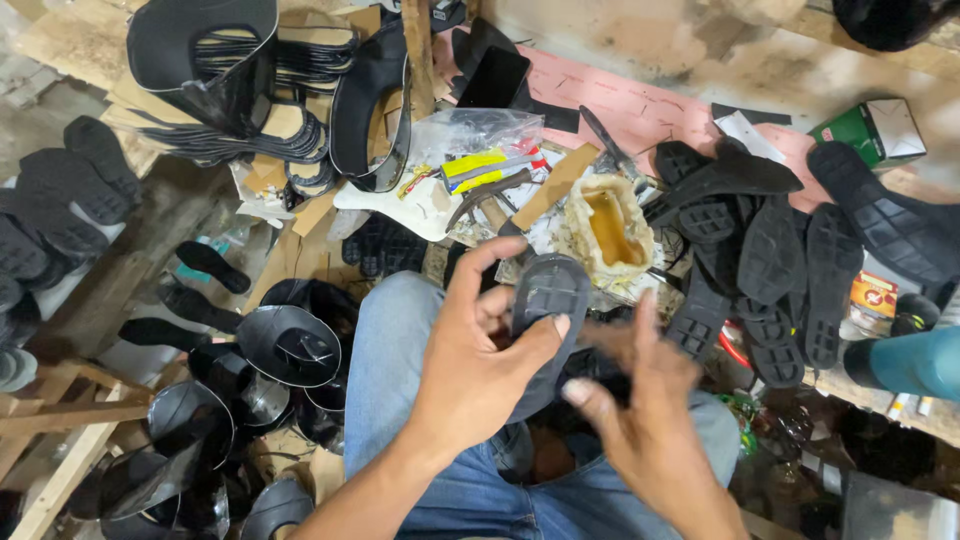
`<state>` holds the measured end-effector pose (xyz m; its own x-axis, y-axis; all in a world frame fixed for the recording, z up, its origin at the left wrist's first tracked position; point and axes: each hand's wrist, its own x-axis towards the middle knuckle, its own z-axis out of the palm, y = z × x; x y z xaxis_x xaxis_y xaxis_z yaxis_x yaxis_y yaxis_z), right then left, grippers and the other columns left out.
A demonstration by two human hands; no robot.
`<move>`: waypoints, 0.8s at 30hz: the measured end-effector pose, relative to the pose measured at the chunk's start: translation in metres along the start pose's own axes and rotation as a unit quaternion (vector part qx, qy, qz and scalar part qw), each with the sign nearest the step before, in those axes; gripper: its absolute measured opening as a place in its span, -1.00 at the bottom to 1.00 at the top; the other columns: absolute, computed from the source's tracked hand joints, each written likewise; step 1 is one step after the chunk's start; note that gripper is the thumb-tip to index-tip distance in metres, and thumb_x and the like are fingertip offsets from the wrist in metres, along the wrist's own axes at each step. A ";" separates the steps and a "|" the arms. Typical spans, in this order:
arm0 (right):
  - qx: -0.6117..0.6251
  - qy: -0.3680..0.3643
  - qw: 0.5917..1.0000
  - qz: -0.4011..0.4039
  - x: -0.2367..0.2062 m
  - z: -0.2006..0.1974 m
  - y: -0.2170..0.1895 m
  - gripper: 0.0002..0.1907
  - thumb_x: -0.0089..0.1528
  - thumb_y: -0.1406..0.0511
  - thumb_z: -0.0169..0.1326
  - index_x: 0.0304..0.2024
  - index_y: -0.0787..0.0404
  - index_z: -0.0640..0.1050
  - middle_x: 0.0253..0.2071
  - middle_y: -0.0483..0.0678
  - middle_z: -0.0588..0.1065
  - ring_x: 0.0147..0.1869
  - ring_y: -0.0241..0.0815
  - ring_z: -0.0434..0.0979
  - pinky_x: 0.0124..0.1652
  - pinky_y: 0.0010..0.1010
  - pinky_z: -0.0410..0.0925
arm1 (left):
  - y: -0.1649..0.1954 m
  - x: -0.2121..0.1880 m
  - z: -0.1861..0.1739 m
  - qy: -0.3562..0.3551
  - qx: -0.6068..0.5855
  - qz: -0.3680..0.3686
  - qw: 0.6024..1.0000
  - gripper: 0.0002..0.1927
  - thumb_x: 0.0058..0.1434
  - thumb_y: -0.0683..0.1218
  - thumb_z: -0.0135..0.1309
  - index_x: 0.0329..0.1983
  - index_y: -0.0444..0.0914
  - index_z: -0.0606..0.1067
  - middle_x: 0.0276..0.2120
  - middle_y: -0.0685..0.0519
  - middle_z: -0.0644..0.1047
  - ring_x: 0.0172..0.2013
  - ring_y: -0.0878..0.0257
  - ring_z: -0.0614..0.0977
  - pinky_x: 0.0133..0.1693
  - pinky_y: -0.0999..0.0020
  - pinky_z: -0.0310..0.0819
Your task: The person repeatedly applies a viscous adhesive to the bottom of a black shoe sole using a small brush. They dip the brush into a container and spread the glue across the sole surface, then place the treated sole aside and pick up another to repeat the process.
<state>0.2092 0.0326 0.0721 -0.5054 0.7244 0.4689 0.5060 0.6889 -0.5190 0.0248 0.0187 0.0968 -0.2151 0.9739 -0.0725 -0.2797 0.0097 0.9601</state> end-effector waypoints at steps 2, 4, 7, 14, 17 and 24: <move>0.197 -0.091 0.949 0.227 -0.008 0.010 0.001 0.11 0.18 0.40 0.18 0.57 0.15 -0.24 -0.12 0.01 0.55 -0.06 -0.24 0.48 -0.03 -0.37 0.28 | -0.004 0.006 -0.002 0.014 -0.049 -0.013 0.999 -0.32 0.17 -0.28 0.17 0.34 -0.27 0.20 -0.16 -0.05 0.65 -0.28 0.35 0.63 -0.25 0.43 0.56; 0.316 -0.100 0.888 0.320 -0.015 0.017 0.007 0.11 0.19 0.45 0.14 0.59 0.10 -0.25 -0.22 -0.03 0.53 -0.19 -0.35 0.47 -0.16 -0.54 0.37 | -0.011 0.012 -0.006 0.013 -0.099 -0.039 0.994 -0.35 0.18 -0.27 0.17 0.32 -0.31 0.21 -0.15 -0.07 0.63 -0.25 0.32 0.65 -0.22 0.40 0.59; 0.352 -0.054 0.885 0.299 -0.018 0.022 0.021 0.10 0.21 0.48 0.15 0.64 0.10 -0.17 -0.23 -0.01 0.44 -0.22 -0.32 0.37 -0.21 -0.56 0.34 | -0.025 0.014 -0.019 -0.023 -0.124 -0.090 0.988 -0.35 0.17 -0.28 0.19 0.32 -0.35 0.23 -0.11 -0.06 0.62 -0.17 0.31 0.65 -0.12 0.38 0.59; -0.211 -0.059 0.975 0.035 0.056 0.014 0.083 -0.42 0.14 0.05 0.18 0.17 0.12 0.53 0.39 0.23 0.22 0.45 0.33 0.02 0.24 0.29 0.02 | -0.053 0.000 -0.043 -0.043 -0.066 -0.125 0.989 -0.30 0.11 -0.35 0.12 0.37 -0.31 0.28 -0.04 0.02 0.58 -0.09 0.34 0.59 -0.01 0.42 0.49; -0.274 -0.123 0.953 0.041 0.091 0.019 0.110 -0.33 0.13 -0.14 0.09 0.11 0.12 0.57 0.50 0.13 0.00 0.52 0.36 -0.24 0.15 0.50 -0.12 | -0.054 -0.005 -0.048 -0.078 -0.047 -0.123 0.988 -0.29 0.14 -0.35 0.11 0.40 -0.30 0.26 -0.05 0.00 0.56 -0.11 0.33 0.55 -0.04 0.40 0.47; -0.252 -0.072 0.963 0.063 0.086 0.007 0.120 -0.59 0.39 0.03 -0.09 0.10 -0.03 0.66 0.28 -0.23 0.37 0.61 0.21 -0.01 0.34 0.37 -0.13 | -0.036 -0.007 -0.064 -0.130 -0.048 -0.119 0.983 -0.13 0.10 -0.38 0.11 0.50 -0.22 0.13 0.01 -0.01 0.57 -0.08 0.37 0.58 -0.01 0.44 0.49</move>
<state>0.2214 0.1778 0.0447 -0.4914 0.8170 0.3017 0.8262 0.5469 -0.1351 -0.0240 -0.0026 0.0455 0.1104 0.9718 -0.2084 -0.3824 0.2351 0.8936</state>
